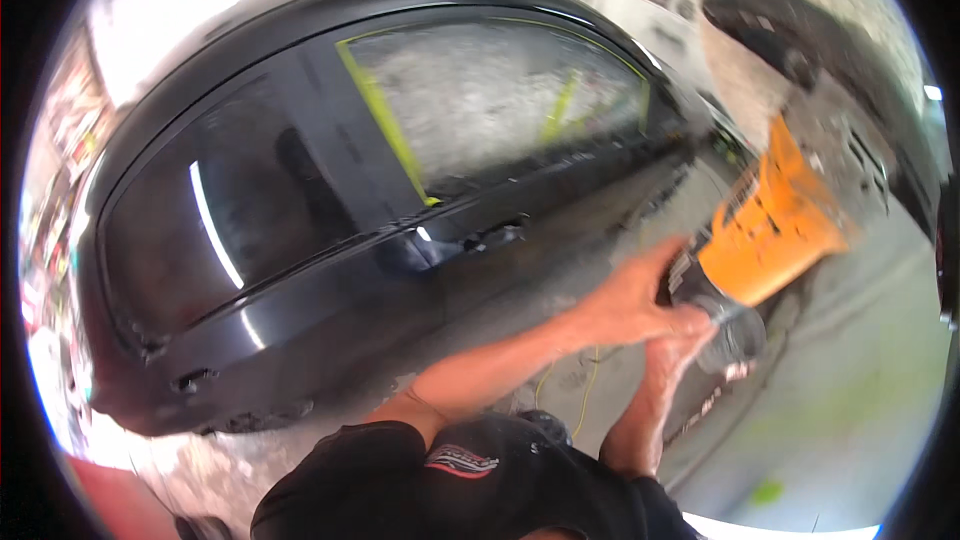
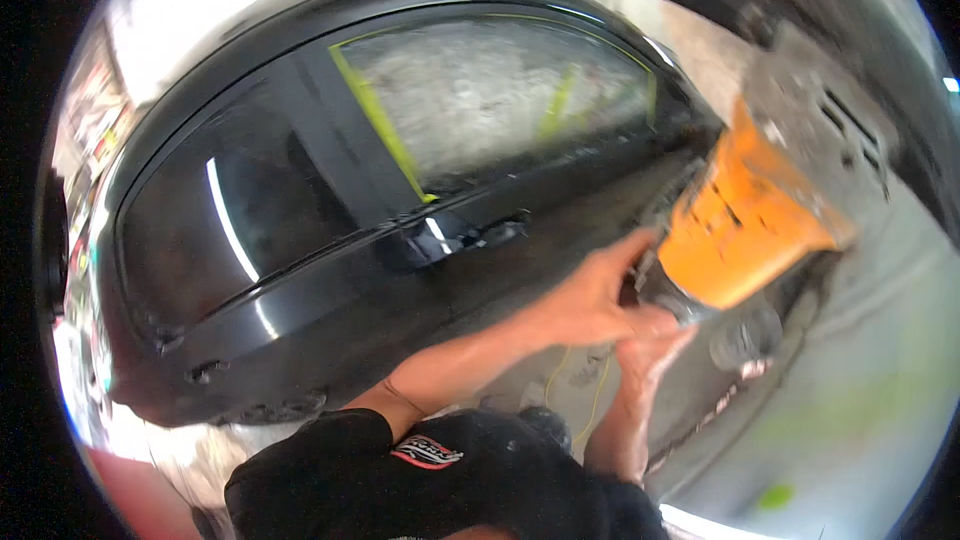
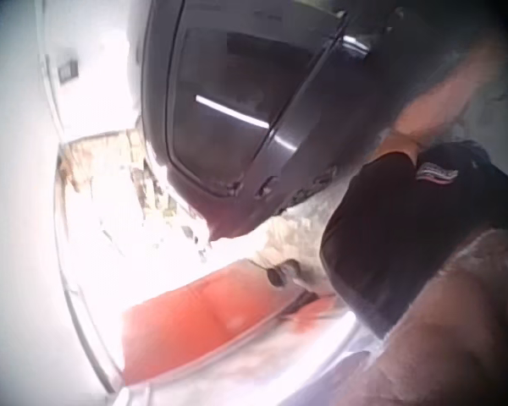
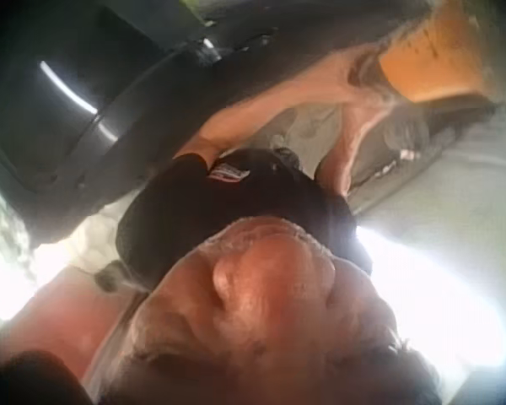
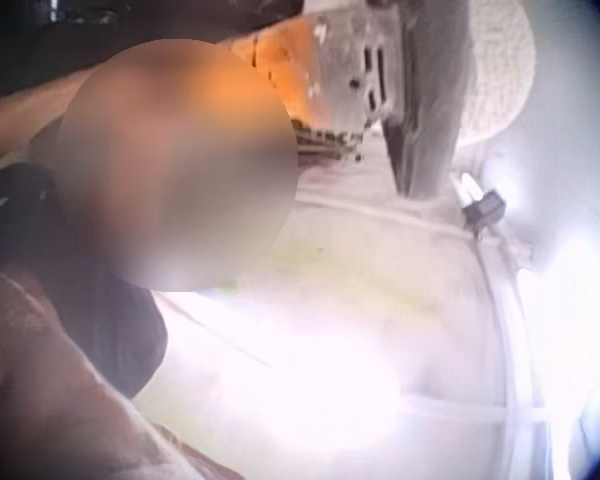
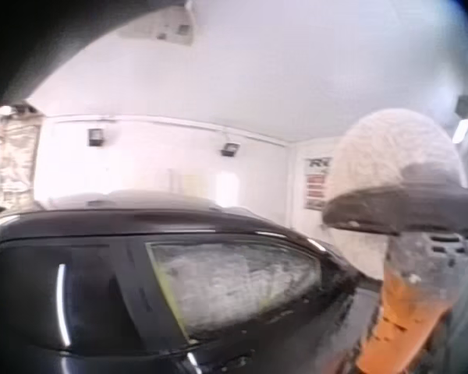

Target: The recorder is using a power polisher to buff and polish the black paint on a car door in a service bay.

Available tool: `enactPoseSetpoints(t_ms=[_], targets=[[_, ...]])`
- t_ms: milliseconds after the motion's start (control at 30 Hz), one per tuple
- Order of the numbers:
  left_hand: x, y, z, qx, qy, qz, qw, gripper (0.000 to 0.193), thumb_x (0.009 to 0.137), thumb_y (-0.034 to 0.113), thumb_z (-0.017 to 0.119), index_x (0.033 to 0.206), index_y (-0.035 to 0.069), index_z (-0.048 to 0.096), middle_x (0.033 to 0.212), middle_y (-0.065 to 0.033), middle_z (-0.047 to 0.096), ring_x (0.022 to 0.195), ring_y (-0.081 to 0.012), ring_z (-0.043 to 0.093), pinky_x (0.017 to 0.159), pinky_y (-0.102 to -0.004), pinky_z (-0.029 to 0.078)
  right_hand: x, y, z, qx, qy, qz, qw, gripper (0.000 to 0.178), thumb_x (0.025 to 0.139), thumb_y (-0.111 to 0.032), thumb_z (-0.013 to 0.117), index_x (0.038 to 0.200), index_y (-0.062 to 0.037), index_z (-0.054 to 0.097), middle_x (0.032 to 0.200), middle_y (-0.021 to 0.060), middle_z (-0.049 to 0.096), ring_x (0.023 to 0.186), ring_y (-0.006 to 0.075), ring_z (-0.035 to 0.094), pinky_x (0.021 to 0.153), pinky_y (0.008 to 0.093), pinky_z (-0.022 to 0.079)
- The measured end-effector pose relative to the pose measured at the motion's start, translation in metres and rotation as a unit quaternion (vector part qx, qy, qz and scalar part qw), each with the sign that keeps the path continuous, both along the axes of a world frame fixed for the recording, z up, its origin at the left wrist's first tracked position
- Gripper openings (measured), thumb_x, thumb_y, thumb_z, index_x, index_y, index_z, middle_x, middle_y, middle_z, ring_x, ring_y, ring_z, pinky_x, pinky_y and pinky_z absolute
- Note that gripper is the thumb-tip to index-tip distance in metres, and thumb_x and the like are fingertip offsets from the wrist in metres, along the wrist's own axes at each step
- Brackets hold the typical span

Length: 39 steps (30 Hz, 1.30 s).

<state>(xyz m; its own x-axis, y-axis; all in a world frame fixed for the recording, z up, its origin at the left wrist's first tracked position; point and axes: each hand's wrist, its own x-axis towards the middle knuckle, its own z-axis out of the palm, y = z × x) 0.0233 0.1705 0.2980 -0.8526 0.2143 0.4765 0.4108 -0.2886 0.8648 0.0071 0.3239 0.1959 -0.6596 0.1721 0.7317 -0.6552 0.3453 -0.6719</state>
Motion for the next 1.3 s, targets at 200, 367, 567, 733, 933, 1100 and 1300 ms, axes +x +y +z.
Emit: enactPoseSetpoints(t_ms=[200,367,567,733,933,1100,1300], targets=[[0.040,-0.005,0.010,0.053,0.018,0.039,0.998,0.101,0.071,0.047,0.094,0.145,-0.006,0.051,0.130,-0.0183,0.066,0.122,-0.0238,0.061,0.105,-0.0397,0.048,0.018,-0.002,0.015,-0.079,-0.019,0.045,0.996,0.053,0.104,-0.041,0.061,0.116,0.0108,0.060,0.101,0.0168,0.062,0.090,0.0228,0.060,0.081,0.0403,0.053],[0.049,-0.008,0.021,0.037,0.041,0.116,0.992,0.105,0.068,0.042,0.094,0.146,-0.008,0.047,0.131,-0.0214,0.064,0.124,-0.0292,0.062,0.106,-0.0419,0.048,0.040,-0.027,0.064,-0.053,-0.098,0.122,0.986,0.055,0.106,-0.040,0.054,0.124,0.0118,0.059,0.112,0.0174,0.066,0.099,0.0256,0.066,0.086,0.0411,0.054],[0.064,-0.020,0.019,-0.004,0.085,0.179,0.980,0.106,0.068,0.035,0.091,0.150,-0.008,0.040,0.138,-0.0268,0.057,0.131,-0.0408,0.057,0.110,-0.0457,0.044,0.011,-0.035,0.029,-0.126,-0.156,0.163,0.966,0.050,0.105,-0.041,0.056,0.126,0.0052,0.060,0.118,0.0155,0.064,0.106,0.0248,0.063,0.091,0.0422,0.053],[0.071,-0.022,0.023,-0.048,0.117,0.184,0.975,0.106,0.066,0.028,0.088,0.152,-0.007,0.038,0.142,-0.0300,0.052,0.135,-0.0459,0.051,0.115,-0.0505,0.040,0.010,-0.049,0.019,-0.243,-0.186,0.204,0.930,0.048,0.105,-0.041,0.055,0.126,0.0021,0.060,0.119,0.0139,0.063,0.108,0.0246,0.062,0.092,0.0428,0.052],[0.122,-0.089,0.114,-0.171,0.355,0.435,0.810,0.104,0.069,0.049,0.092,0.145,-0.008,0.050,0.155,-0.0298,0.043,0.142,-0.0454,0.044,0.115,-0.0563,0.037,0.071,-0.064,0.069,-0.139,-0.115,0.195,0.964,0.063,0.079,0.007,0.078,0.137,-0.0021,0.054,0.119,0.0097,0.065,0.105,0.0232,0.067,0.094,0.0386,0.056],[0.133,-0.119,0.179,-0.327,0.391,0.445,0.736,0.068,0.074,0.034,0.090,0.125,-0.004,0.064,0.124,-0.0233,0.061,0.113,-0.0373,0.061,0.095,-0.0457,0.048,0.115,-0.053,0.080,-0.127,-0.205,0.249,0.938,0.039,0.077,0.002,0.080,0.114,0.0001,0.069,0.104,0.0074,0.072,0.093,0.0154,0.069,0.083,0.0330,0.057],[0.104,-0.042,0.211,-0.443,0.452,0.442,0.635,0.035,0.074,0.016,0.087,0.104,0.003,0.077,0.089,-0.0166,0.076,0.081,-0.0341,0.075,0.071,-0.0386,0.058,0.115,-0.001,0.041,-0.066,-0.306,0.182,0.932,0.048,0.077,-0.010,0.085,0.119,0.0037,0.068,0.106,0.0103,0.075,0.096,0.0179,0.071,0.086,0.0345,0.057]])
